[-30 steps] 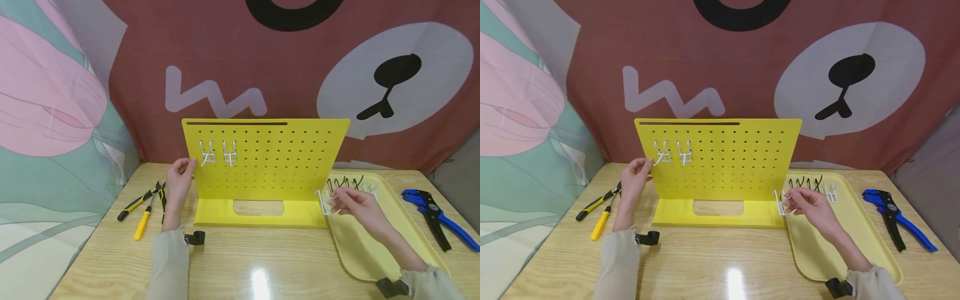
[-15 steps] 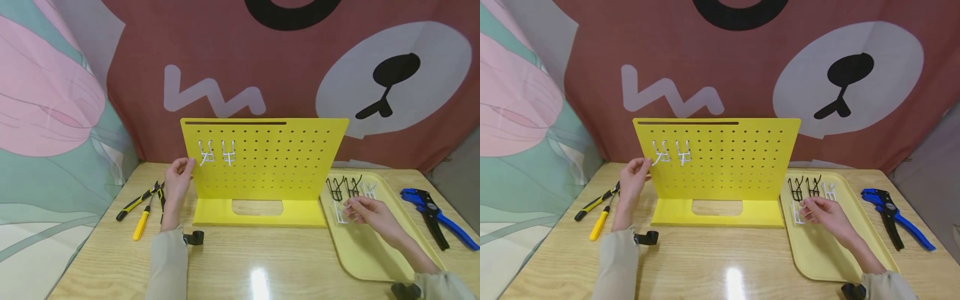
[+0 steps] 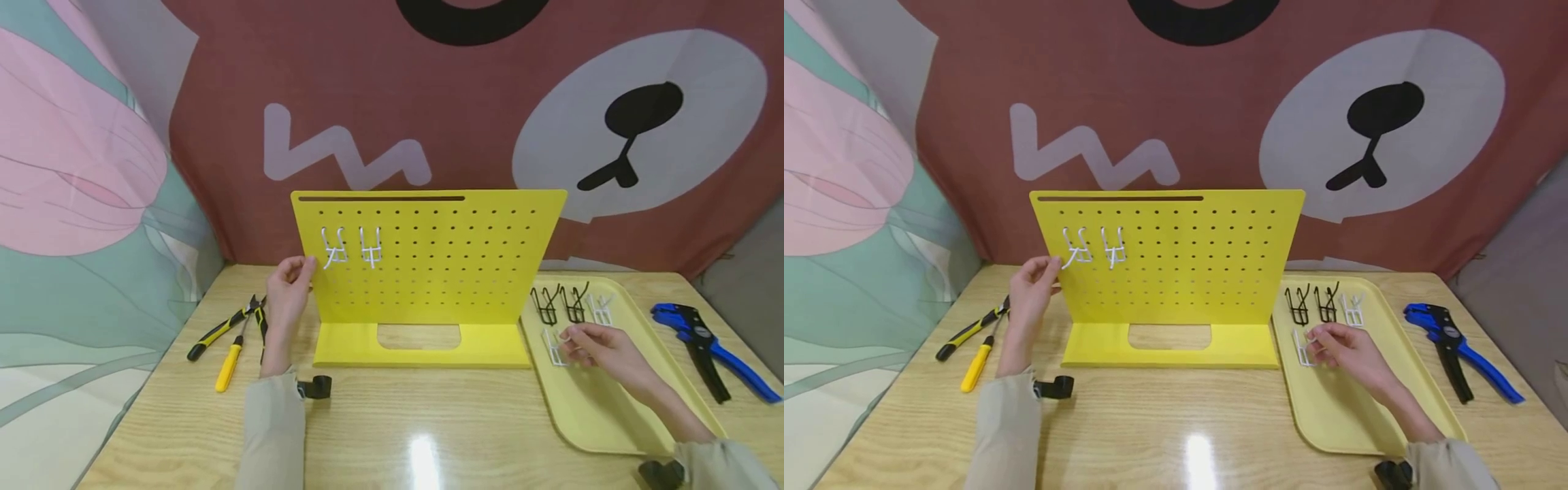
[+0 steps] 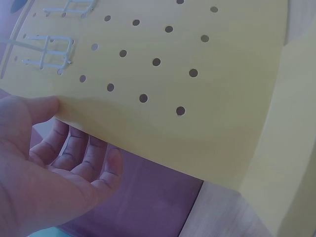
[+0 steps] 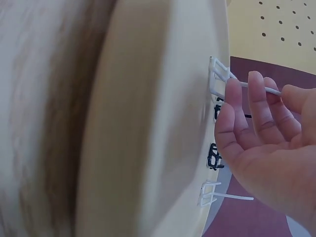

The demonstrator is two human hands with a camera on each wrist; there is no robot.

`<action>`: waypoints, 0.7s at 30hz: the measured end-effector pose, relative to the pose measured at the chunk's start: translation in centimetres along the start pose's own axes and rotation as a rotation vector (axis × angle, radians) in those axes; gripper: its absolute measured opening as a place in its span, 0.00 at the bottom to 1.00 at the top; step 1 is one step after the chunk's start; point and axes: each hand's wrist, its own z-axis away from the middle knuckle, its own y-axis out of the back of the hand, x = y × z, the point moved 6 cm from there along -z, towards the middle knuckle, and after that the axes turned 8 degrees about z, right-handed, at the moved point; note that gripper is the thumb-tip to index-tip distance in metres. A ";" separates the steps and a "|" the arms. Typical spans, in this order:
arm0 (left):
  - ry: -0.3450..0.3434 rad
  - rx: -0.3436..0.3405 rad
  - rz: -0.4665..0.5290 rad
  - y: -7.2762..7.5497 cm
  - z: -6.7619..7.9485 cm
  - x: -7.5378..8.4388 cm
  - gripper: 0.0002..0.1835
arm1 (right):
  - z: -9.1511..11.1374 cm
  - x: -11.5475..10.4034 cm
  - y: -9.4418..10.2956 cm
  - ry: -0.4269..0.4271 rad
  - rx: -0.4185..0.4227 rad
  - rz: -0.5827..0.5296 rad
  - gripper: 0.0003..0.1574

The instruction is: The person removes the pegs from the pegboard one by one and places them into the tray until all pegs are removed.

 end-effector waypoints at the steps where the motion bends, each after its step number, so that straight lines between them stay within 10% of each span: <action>1: -0.002 0.001 -0.001 0.0 0.0 0.0 0.18 | -0.1 0.0 0.0 0.002 0.000 0.005 0.23; 10: 0.007 -0.020 -0.013 -0.2 -0.2 0.2 0.19 | -0.1 -0.5 0.3 -0.016 -0.013 0.044 0.26; 21: -0.004 0.000 -0.016 0.0 0.0 0.1 0.18 | -1.5 -8.0 -2.7 0.165 0.033 -0.035 0.20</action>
